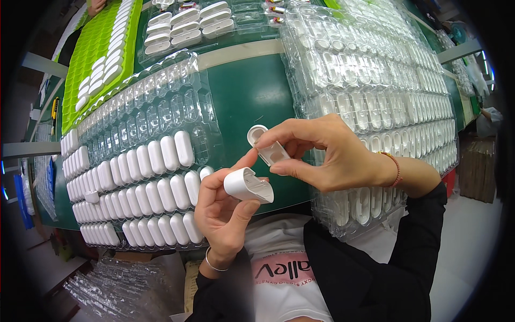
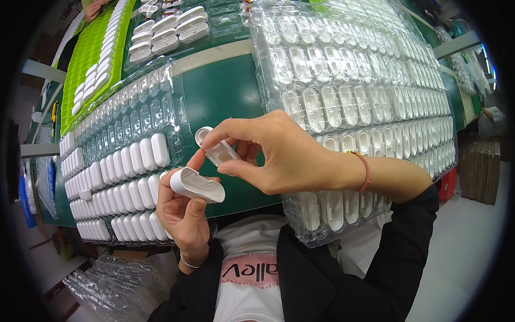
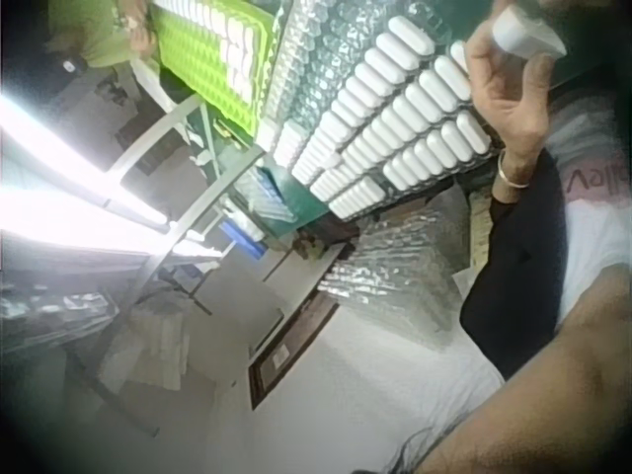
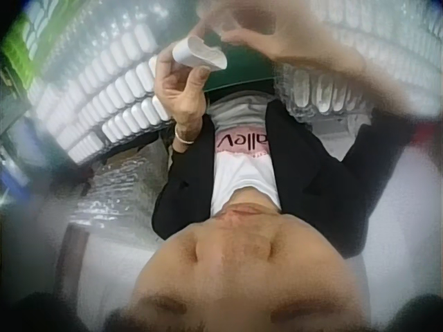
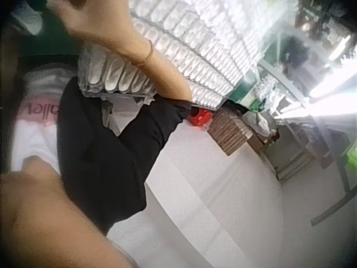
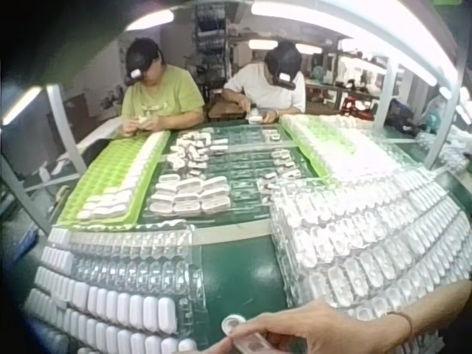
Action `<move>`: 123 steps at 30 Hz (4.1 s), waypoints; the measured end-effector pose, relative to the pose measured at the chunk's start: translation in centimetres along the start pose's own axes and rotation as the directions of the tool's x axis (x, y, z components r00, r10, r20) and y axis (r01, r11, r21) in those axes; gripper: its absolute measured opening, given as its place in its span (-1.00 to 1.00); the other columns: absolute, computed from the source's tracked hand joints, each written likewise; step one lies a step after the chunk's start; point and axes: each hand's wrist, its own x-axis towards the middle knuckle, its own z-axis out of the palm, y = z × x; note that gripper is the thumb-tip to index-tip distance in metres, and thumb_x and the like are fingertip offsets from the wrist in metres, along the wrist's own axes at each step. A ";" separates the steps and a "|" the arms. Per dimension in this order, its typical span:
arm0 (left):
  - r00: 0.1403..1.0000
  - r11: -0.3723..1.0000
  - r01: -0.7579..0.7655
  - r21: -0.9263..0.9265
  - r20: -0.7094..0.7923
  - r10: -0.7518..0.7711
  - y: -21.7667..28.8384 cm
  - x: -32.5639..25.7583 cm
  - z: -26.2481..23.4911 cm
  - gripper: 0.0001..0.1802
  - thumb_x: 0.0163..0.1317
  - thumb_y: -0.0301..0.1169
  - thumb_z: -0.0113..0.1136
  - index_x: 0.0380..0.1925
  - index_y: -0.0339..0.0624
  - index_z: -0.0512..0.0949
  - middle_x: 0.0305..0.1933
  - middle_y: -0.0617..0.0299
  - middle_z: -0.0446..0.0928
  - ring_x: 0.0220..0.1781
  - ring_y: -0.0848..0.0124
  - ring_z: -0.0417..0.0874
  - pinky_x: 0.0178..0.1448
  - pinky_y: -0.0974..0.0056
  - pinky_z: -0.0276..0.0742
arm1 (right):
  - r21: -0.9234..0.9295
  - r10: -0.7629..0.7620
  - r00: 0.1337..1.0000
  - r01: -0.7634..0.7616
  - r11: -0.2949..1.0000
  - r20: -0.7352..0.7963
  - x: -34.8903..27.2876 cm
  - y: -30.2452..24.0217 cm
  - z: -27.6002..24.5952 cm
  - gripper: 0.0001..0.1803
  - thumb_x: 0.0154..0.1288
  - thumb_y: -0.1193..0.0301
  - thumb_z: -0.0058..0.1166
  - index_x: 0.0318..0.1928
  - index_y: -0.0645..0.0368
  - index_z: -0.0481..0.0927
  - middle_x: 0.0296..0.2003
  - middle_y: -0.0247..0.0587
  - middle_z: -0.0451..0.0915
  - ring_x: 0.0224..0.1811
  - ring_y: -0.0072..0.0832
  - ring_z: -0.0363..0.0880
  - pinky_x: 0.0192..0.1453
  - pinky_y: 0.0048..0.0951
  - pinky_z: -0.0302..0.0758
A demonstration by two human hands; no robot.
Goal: The person repeatedly picks up white earbud cases from a tray, opens them, and places a small white earbud into the case. The person then closes the case and places it on a green tray. This process is repeated multiple times throughout the video.
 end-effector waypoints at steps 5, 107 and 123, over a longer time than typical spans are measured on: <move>1.000 1.000 -0.003 -0.002 0.004 0.003 0.1 0.0 -0.1 -0.49 0.21 -0.50 0.29 0.10 -0.38 0.30 0.28 -0.38 0.33 0.12 0.22 0.61 0.20 0.16 0.58 | 0.002 0.002 1.000 -0.002 1.000 -0.020 0.0 0.0 0.1 -0.67 0.15 0.57 0.26 -0.03 0.23 0.62 -0.21 -0.18 0.69 -0.37 -0.54 0.70 -0.26 -0.55 0.65; 0.988 0.993 0.109 -0.051 -0.100 -0.114 -0.9 0.6 0.2 -0.39 0.22 -0.46 0.31 0.20 -0.40 0.28 0.08 0.08 0.50 0.11 0.40 0.55 0.20 0.31 0.49 | -0.404 -0.298 0.948 0.230 0.885 -0.113 -0.5 0.8 2.1 -0.79 0.15 0.57 0.27 -0.18 0.16 0.60 -0.37 -0.23 0.63 -0.51 -0.49 0.58 -0.52 -0.55 0.48; 1.000 0.998 -0.013 0.063 -0.024 0.014 -1.5 1.0 -0.2 -0.58 0.05 -0.62 0.41 -0.10 -0.30 0.43 -0.13 0.18 0.53 -0.06 0.44 0.59 0.06 0.33 0.54 | -0.499 -0.354 0.935 0.306 0.811 -0.002 -0.8 1.2 2.2 -0.70 0.10 0.57 0.16 -0.11 0.17 0.49 -0.44 -0.21 0.47 -0.41 -0.24 0.54 -0.41 -0.26 0.47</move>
